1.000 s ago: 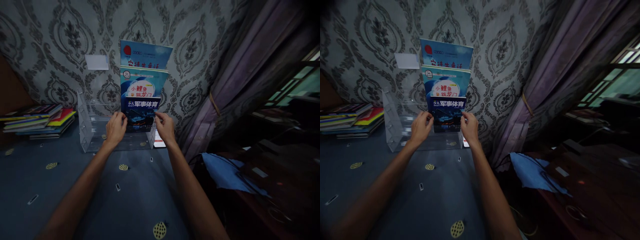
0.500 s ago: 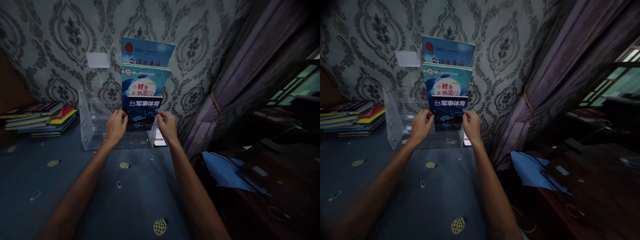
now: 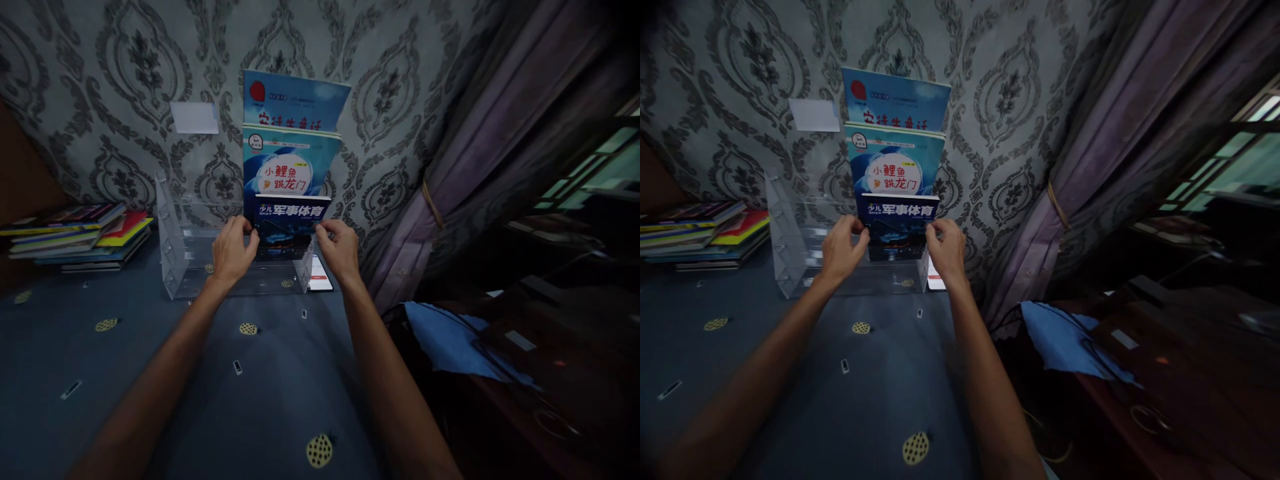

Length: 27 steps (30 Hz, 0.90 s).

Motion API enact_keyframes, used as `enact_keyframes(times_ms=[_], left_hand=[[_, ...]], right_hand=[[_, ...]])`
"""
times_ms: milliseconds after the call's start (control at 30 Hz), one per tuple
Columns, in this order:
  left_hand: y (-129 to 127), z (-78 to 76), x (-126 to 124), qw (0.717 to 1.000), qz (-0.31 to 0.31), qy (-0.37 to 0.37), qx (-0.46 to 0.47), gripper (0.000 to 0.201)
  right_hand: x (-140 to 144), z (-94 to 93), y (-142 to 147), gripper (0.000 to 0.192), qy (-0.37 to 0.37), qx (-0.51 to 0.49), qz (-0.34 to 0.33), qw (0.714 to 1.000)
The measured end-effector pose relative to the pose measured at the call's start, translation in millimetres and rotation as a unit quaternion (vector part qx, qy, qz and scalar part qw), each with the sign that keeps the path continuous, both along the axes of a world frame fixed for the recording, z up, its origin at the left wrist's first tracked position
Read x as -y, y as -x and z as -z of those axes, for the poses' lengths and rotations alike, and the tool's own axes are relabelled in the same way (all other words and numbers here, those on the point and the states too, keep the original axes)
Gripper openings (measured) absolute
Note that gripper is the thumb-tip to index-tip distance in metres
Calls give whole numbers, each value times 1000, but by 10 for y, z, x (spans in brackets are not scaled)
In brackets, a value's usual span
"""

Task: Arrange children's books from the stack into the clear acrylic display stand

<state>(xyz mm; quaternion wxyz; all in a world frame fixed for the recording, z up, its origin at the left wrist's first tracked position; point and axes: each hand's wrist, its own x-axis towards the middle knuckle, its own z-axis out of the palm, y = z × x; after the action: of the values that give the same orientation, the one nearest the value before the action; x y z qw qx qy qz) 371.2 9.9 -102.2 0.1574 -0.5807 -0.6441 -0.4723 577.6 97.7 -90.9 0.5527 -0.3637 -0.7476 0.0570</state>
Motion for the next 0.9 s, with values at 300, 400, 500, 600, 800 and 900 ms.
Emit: enact_keyframes(times_ms=[300, 400, 500, 600, 800, 900], left_hand=[[-3, 4, 1, 999, 16, -20, 19, 5], [-9, -5, 17, 999, 28, -18, 20, 6], [-15, -13, 29, 999, 40, -21, 23, 8], [-17, -14, 32, 998, 52, -26, 21, 12], [-16, -12, 41, 998, 59, -23, 8, 18], [-18, -10, 50, 998, 58, -18, 7, 20]], right_hand=[[40, -53, -26, 24, 21, -6, -2, 1000], [71, -87, -48, 26, 36, -3, -1, 999], [105, -135, -76, 27, 43, 4, 1, 999], [135, -189, -102, 29, 55, 9, -7, 998], [193, -281, -154, 28, 57, 12, -23, 998], [227, -311, -181, 27, 60, 19, -30, 998]])
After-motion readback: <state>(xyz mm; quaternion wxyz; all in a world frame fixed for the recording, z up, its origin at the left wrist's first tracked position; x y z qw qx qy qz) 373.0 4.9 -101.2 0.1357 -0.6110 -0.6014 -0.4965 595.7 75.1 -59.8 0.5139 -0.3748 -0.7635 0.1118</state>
